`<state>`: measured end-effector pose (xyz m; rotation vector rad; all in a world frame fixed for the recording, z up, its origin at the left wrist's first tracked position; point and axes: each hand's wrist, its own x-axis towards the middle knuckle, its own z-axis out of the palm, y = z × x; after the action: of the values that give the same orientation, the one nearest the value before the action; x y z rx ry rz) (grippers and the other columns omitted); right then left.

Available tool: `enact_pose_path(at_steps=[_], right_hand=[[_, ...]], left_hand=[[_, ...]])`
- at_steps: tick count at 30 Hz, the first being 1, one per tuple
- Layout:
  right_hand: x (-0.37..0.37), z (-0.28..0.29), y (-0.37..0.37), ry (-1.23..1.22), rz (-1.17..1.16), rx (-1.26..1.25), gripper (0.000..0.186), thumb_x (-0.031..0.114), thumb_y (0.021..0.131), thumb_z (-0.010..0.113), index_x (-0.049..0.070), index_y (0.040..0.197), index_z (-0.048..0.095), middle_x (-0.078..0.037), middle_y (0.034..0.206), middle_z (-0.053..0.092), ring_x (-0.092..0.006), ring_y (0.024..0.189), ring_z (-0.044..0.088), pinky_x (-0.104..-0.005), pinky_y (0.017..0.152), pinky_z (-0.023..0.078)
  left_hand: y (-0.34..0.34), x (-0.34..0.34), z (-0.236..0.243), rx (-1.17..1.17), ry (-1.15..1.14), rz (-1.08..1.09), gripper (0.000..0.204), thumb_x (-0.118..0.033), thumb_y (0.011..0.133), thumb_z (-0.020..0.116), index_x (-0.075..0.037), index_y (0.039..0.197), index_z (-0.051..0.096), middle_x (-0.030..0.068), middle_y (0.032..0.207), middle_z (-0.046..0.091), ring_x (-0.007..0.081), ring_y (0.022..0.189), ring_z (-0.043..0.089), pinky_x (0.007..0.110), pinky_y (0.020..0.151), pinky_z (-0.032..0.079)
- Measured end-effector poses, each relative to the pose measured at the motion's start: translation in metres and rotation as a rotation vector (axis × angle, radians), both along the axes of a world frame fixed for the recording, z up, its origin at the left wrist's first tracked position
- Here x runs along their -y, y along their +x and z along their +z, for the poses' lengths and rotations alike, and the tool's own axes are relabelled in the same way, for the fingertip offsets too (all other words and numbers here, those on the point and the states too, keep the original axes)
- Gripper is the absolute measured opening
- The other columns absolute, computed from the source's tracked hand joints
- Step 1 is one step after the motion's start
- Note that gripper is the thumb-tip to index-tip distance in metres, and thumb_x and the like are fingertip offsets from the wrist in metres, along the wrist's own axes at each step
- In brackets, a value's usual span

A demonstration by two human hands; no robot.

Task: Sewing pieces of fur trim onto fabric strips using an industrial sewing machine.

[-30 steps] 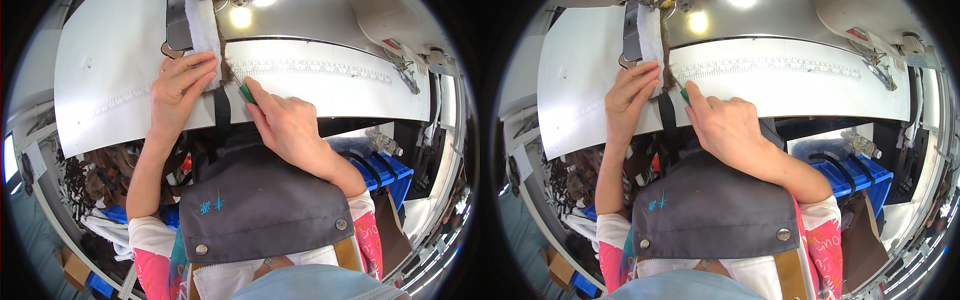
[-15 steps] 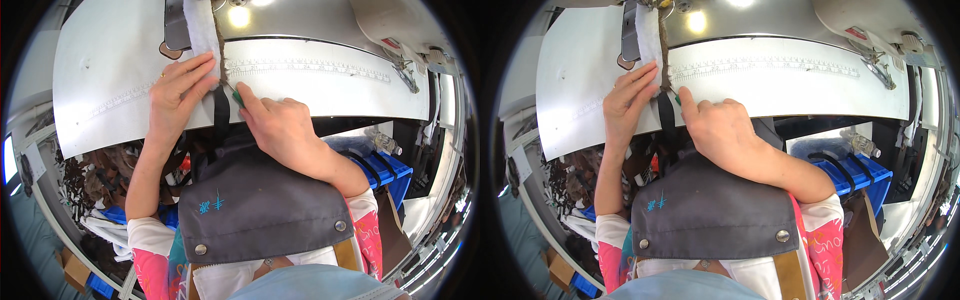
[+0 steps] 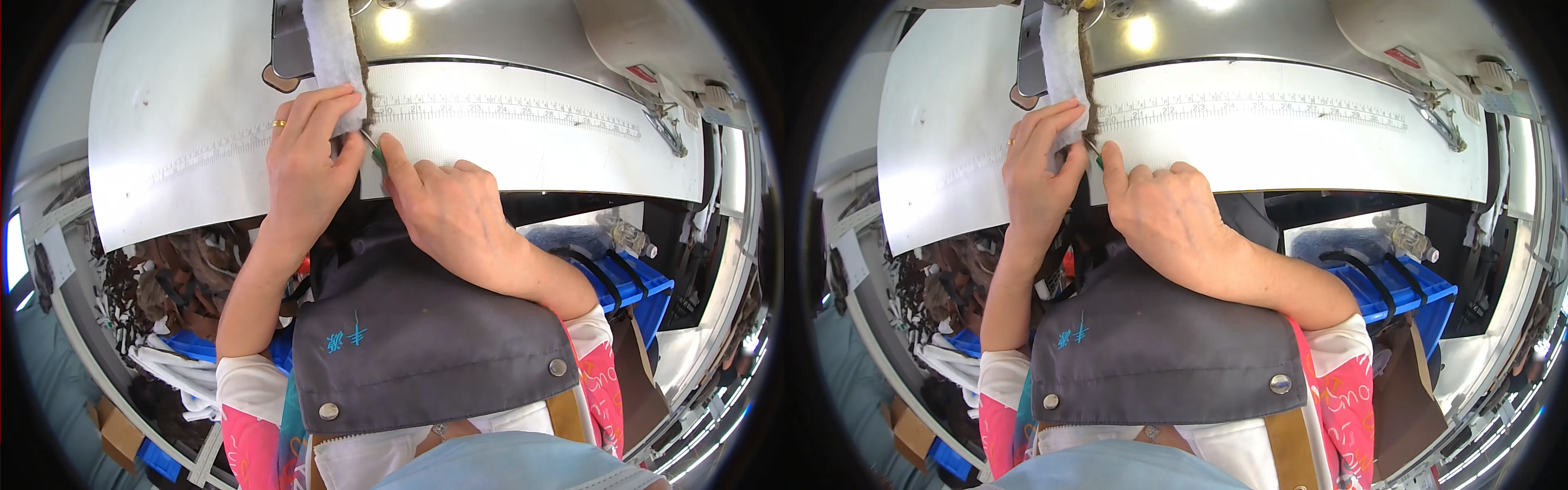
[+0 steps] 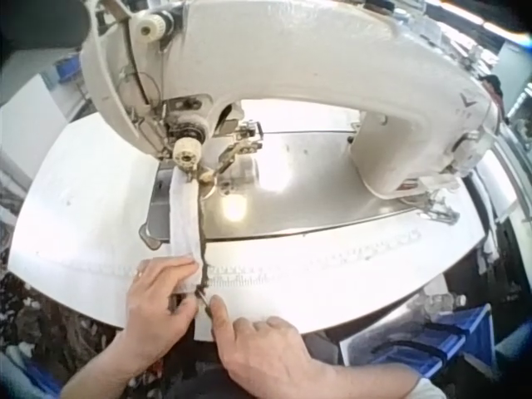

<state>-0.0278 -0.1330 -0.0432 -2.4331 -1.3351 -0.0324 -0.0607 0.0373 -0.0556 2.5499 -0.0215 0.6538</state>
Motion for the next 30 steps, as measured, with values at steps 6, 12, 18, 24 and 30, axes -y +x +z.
enact_pose_path(at_steps=[6, 12, 18, 24, 30], right_hand=[[0.000, 0.000, -0.001, -0.003, -0.029, 0.052, 0.039, 0.016, 0.082, 0.063, 0.001, 0.117, 0.056, -0.002, 0.053, 0.050, -0.0186, 0.043, 0.050, -0.0300, 0.046, 0.039], [0.045, 0.018, 0.030, 0.028, 0.178, -0.324, 0.040, 0.015, 0.081, 0.065, 0.006, 0.119, 0.059, -0.009, 0.061, 0.057, -0.0242, 0.053, 0.056, -0.0336, 0.056, 0.045], [0.020, 0.010, 0.088, 0.303, 0.019, -0.062, 0.031, 0.017, 0.085, 0.061, 0.009, 0.116, 0.060, -0.011, 0.069, 0.061, -0.0296, 0.061, 0.059, -0.0388, 0.055, 0.046], [-0.030, 0.010, 0.126, 0.214, 0.040, -0.029, 0.028, 0.016, 0.087, 0.060, 0.010, 0.114, 0.062, -0.012, 0.074, 0.063, -0.0311, 0.062, 0.057, -0.0382, 0.056, 0.044], [-0.033, 0.007, 0.131, 0.104, 0.045, -0.064, 0.026, 0.016, 0.086, 0.061, 0.009, 0.111, 0.065, -0.013, 0.070, 0.062, -0.0334, 0.060, 0.056, -0.0404, 0.056, 0.044]], left_hand=[[-0.004, -0.001, -0.005, 0.031, 0.098, -0.103, 0.037, 0.008, 0.067, 0.062, 0.000, 0.103, 0.065, 0.0071, 0.105, 0.062, 0.0256, 0.090, 0.057, 0.033, 0.078, 0.048], [-0.012, -0.009, 0.002, 0.010, 0.118, -0.157, 0.034, 0.007, 0.070, 0.063, 0.002, 0.104, 0.064, 0.0083, 0.108, 0.062, 0.0252, 0.092, 0.058, 0.032, 0.079, 0.049], [-0.006, -0.015, 0.006, 0.018, 0.058, -0.229, 0.030, 0.005, 0.072, 0.064, 0.002, 0.102, 0.064, 0.0091, 0.107, 0.063, 0.0245, 0.091, 0.060, 0.031, 0.076, 0.051], [-0.004, -0.022, 0.006, -0.015, -0.001, -0.255, 0.033, 0.006, 0.069, 0.066, 0.001, 0.102, 0.065, 0.0086, 0.108, 0.062, 0.0249, 0.091, 0.061, 0.032, 0.078, 0.050], [-0.004, -0.025, 0.003, -0.016, -0.002, -0.265, 0.034, 0.005, 0.068, 0.065, 0.002, 0.101, 0.063, 0.0078, 0.107, 0.061, 0.0245, 0.091, 0.060, 0.032, 0.076, 0.050]])
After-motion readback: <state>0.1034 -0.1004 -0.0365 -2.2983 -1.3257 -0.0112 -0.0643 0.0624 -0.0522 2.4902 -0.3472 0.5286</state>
